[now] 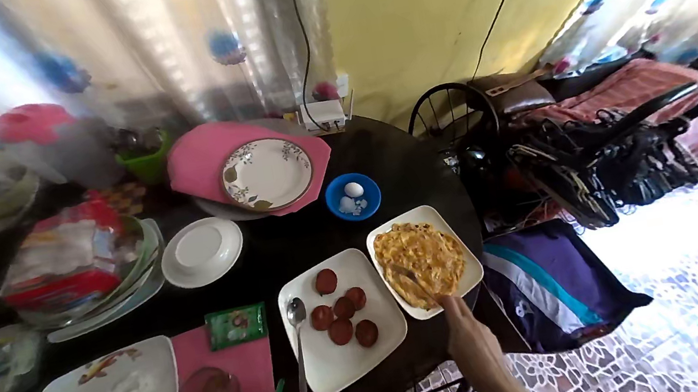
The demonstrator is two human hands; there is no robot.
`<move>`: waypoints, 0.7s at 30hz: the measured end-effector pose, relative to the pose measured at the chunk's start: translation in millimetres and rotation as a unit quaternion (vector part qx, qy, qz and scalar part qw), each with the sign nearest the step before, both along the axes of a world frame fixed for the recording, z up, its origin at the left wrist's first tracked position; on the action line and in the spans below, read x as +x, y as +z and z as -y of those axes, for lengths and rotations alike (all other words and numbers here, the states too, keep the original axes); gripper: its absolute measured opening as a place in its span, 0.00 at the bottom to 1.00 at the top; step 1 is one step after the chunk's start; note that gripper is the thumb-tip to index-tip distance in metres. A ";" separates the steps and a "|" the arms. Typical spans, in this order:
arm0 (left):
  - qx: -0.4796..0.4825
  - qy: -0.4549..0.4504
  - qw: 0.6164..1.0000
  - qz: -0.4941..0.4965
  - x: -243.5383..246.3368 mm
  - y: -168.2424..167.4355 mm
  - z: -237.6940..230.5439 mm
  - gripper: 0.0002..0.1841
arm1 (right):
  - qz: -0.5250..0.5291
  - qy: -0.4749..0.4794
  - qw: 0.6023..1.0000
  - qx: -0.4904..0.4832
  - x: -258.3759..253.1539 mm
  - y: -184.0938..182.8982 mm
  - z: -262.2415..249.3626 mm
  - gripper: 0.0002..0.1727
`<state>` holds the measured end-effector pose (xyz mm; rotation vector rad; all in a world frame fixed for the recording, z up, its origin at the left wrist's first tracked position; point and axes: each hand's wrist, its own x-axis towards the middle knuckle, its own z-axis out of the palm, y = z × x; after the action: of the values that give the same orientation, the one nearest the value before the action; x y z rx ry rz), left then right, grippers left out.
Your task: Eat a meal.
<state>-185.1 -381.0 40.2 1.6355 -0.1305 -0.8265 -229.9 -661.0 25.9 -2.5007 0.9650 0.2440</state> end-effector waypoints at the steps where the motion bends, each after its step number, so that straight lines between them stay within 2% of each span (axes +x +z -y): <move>1: -0.003 -0.006 1.000 -0.024 -0.4 0.2 9.4 0.19 | 0.007 -0.035 0.999 0.013 -7.9 -1.1 11.6 0.25; 4: -0.036 0.020 0.990 -0.135 -6.8 -4.1 43.8 0.19 | 0.061 -0.099 0.993 0.015 -33.5 -19.4 48.6 0.21; 8: -0.047 0.088 0.955 -0.280 -13.3 -15.8 105.2 0.20 | 0.027 -0.132 0.990 0.028 -47.6 -31.1 93.5 0.22; 12: -0.053 0.224 0.886 -0.402 -14.3 -42.4 176.5 0.21 | 0.023 -0.103 0.993 0.043 -47.5 -38.9 131.5 0.23; 17: -0.003 0.302 0.870 -0.389 -9.1 -79.5 233.4 0.24 | 0.048 -0.064 0.993 0.084 -43.7 -53.9 169.2 0.21; 21: -0.003 0.314 0.878 -0.361 -8.5 -85.8 257.8 0.21 | 0.056 -0.039 0.992 0.101 -37.6 -61.6 194.5 0.20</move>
<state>-193.6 -638.8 -45.6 1.1478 0.8804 -0.8545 -267.5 -855.6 -35.7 -2.2616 0.9416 0.1664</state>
